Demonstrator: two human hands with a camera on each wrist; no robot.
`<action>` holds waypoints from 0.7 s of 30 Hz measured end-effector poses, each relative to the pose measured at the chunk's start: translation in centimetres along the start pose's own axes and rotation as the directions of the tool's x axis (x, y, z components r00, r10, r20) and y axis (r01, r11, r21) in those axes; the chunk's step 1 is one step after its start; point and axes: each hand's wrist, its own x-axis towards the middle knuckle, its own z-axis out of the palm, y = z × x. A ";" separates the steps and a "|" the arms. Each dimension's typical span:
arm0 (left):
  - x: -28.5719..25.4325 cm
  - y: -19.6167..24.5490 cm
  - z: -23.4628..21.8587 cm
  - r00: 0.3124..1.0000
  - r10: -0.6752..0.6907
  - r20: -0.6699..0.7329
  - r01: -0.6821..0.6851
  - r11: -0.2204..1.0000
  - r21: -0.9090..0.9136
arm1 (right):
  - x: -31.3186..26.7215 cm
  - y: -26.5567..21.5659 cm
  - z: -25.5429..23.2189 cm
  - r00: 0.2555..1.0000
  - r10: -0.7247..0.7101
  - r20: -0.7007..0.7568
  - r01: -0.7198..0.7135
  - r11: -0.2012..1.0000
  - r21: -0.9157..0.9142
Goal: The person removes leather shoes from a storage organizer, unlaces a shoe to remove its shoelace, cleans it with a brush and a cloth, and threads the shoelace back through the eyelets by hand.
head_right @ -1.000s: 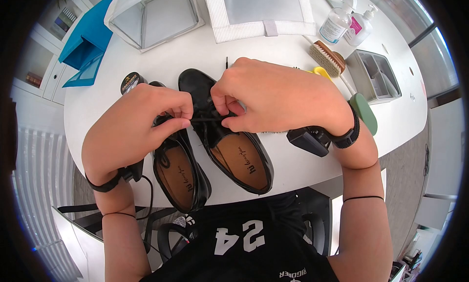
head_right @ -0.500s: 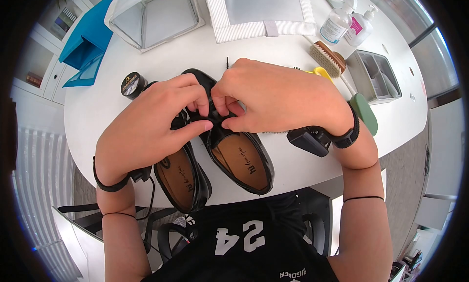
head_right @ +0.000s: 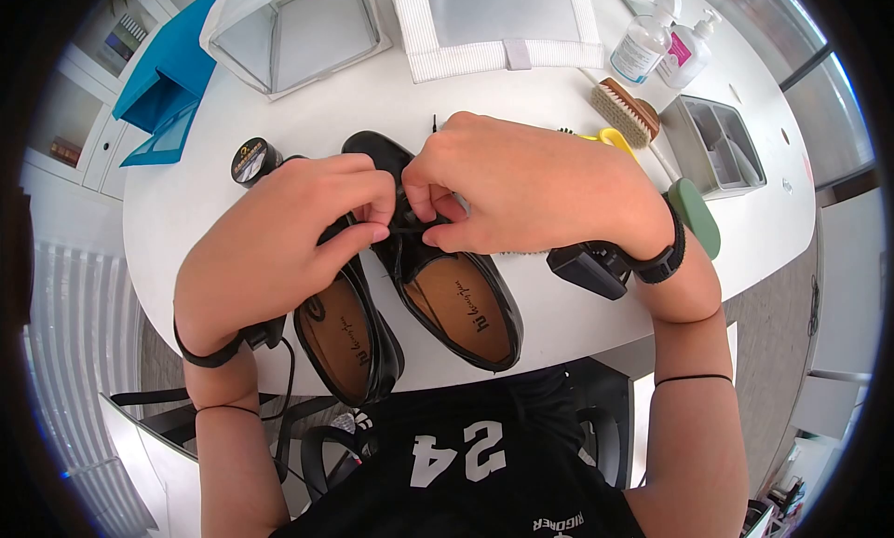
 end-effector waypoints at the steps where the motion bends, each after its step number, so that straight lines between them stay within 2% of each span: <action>1: -0.1 0.0 -0.3 1.000 -0.010 -0.001 0.010 1.000 0.000 | 0.0 -0.1 0.0 1.000 0.015 0.011 -0.015 1.000 -0.010; 5: -0.9 -0.1 -2.2 0.999 -0.038 -0.010 0.038 0.999 0.005 | 0.0 -0.3 -0.2 0.998 0.057 0.042 -0.055 0.998 -0.040; 7: -1.4 -0.1 -2.8 0.995 -0.097 -0.037 0.098 0.995 0.026 | 0.0 -0.4 -0.2 0.997 0.062 0.046 -0.060 0.997 -0.044; 14: -1.6 -0.1 -2.5 0.990 -0.136 -0.033 0.139 0.981 0.137 | 0.0 -0.4 -0.3 0.996 0.071 0.051 -0.069 0.997 -0.033; 17: -1.5 -0.4 -1.9 0.989 -0.141 -0.036 0.144 0.984 0.101 | -0.3 0.1 0.2 1.000 0.008 -0.005 -0.008 0.997 -0.077; 21: -0.7 -0.1 -1.3 0.994 -0.109 -0.031 0.110 0.994 0.008 | 0.0 -0.1 -0.1 0.999 0.028 0.019 -0.027 0.998 -0.055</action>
